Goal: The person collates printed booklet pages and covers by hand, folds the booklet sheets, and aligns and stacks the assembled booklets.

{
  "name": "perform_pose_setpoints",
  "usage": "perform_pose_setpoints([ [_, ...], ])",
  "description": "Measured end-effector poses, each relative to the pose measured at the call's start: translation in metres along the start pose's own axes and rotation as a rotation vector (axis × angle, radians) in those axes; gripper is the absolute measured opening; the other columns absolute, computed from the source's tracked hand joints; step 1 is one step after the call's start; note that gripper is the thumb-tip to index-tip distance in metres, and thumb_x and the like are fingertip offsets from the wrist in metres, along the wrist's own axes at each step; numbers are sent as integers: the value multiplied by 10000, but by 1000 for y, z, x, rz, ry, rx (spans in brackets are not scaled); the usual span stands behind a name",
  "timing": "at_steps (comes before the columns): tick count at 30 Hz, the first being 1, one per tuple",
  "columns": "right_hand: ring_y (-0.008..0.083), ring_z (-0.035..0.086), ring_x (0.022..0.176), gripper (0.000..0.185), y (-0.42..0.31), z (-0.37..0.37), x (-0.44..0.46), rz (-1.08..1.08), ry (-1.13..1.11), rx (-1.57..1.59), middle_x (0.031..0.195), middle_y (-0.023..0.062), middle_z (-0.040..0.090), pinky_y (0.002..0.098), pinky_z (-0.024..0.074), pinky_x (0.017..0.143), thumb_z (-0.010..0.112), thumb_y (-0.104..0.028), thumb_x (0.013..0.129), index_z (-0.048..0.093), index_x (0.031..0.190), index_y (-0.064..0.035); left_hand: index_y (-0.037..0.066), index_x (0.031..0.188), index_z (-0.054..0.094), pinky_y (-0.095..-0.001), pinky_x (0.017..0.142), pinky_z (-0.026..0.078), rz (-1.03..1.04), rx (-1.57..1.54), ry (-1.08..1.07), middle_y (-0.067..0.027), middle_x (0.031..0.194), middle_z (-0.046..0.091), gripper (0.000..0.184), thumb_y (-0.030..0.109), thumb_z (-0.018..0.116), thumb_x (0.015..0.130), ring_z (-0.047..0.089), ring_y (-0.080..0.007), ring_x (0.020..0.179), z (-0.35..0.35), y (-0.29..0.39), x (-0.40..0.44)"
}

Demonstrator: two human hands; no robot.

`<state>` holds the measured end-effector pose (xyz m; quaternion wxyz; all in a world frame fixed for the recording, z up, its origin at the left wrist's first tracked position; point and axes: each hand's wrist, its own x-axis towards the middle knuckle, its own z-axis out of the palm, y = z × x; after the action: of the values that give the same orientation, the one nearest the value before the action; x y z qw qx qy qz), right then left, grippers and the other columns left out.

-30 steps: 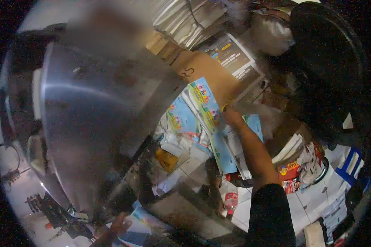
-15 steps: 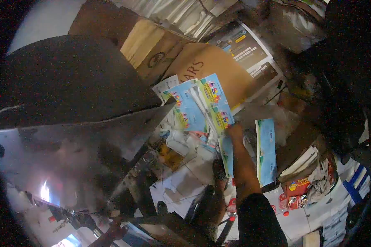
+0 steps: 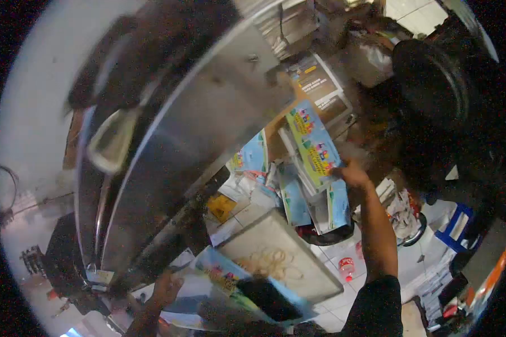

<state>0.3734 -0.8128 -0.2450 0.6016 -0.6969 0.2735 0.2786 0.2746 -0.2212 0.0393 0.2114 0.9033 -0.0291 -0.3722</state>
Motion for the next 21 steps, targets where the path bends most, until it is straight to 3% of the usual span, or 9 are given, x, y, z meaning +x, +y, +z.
perform_pose_setpoints([
  [3, 209, 624, 956, 440, -10, -26, -71, -131, 81, 188, 1070, 101, 671, 343, 473, 910, 725, -54, 783, 574, 1189, 26, 6, 1176, 529, -458, 730, 478, -71, 184, 19, -223, 1000, 608, 374, 201, 608, 867, 607, -355, 832, -1, 10, -3],
  [5, 197, 621, 974, 472, -48, -40, -139, -95, 127, 282, 1086, 84, 667, 329, 469, 919, 744, -64, 772, 571, 1202, 24, -4, 1191, 530, -459, 759, 479, -15, 35, 55, -227, 988, 609, 401, 221, 610, 869, 605, -378, 843, 6, -3, -4],
  [7, 170, 609, 995, 440, -71, -44, -200, -187, 224, 278, 1107, 73, 658, 313, 462, 928, 706, -7, 775, 574, 1194, 9, -15, 1246, 510, -459, 838, 472, 90, 178, 89, -247, 1075, 612, 495, 284, 625, 870, 605, -398, 958, 6, -18, 2],
  [10, 175, 621, 979, 431, -103, -33, -294, -340, 413, 345, 1111, 82, 649, 322, 474, 916, 650, 34, 789, 555, 1209, 8, -16, 1317, 467, -446, 964, 427, -2, -23, 30, -276, 1237, 552, 614, 354, 643, 860, 544, -408, 1141, -9, 4, 1],
  [12, 193, 631, 982, 466, -118, -19, -356, -445, 451, 470, 1113, 92, 642, 340, 488, 900, 625, 44, 804, 513, 1254, 2, -11, 1335, 456, -435, 1009, 395, 92, -48, 45, -269, 1292, 519, 630, 356, 645, 860, 497, -402, 1207, -14, -9, 1],
  [15, 219, 616, 1054, 590, -123, 27, -421, -676, 465, 544, 1198, 113, 612, 354, 476, 934, 693, -24, 762, 455, 1301, 11, -1, 1389, 413, -432, 1094, 321, 190, 52, 104, -250, 1403, 434, 669, 352, 640, 868, 411, -379, 1314, -48, 8, -30],
  [17, 226, 606, 1076, 623, -125, 74, -446, -746, 420, 502, 1218, 119, 603, 367, 473, 942, 723, -46, 746, 451, 1303, 16, 16, 1403, 409, -436, 1096, 320, 359, -166, 69, -233, 1451, 387, 672, 292, 680, 854, 397, -334, 1339, -66, 8, -63],
  [18, 213, 645, 983, 674, -130, 103, -455, -729, 461, 442, 1155, 121, 642, 345, 509, 878, 788, -107, 695, 478, 1277, 33, 16, 1403, 409, -436, 1096, 320, 356, -180, 112, -233, 1451, 387, 672, 292, 680, 854, 397, -334, 1339, -72, 4, -79],
  [21, 219, 666, 936, 631, -142, 198, -454, -884, 153, 474, 1085, 123, 680, 361, 517, 840, 811, -116, 652, 553, 1205, 42, 79, 1478, 259, -486, 1075, 323, 707, -827, -171, -163, 1445, 390, 915, 439, 747, 793, 402, -325, 1322, -76, 0, -136],
])
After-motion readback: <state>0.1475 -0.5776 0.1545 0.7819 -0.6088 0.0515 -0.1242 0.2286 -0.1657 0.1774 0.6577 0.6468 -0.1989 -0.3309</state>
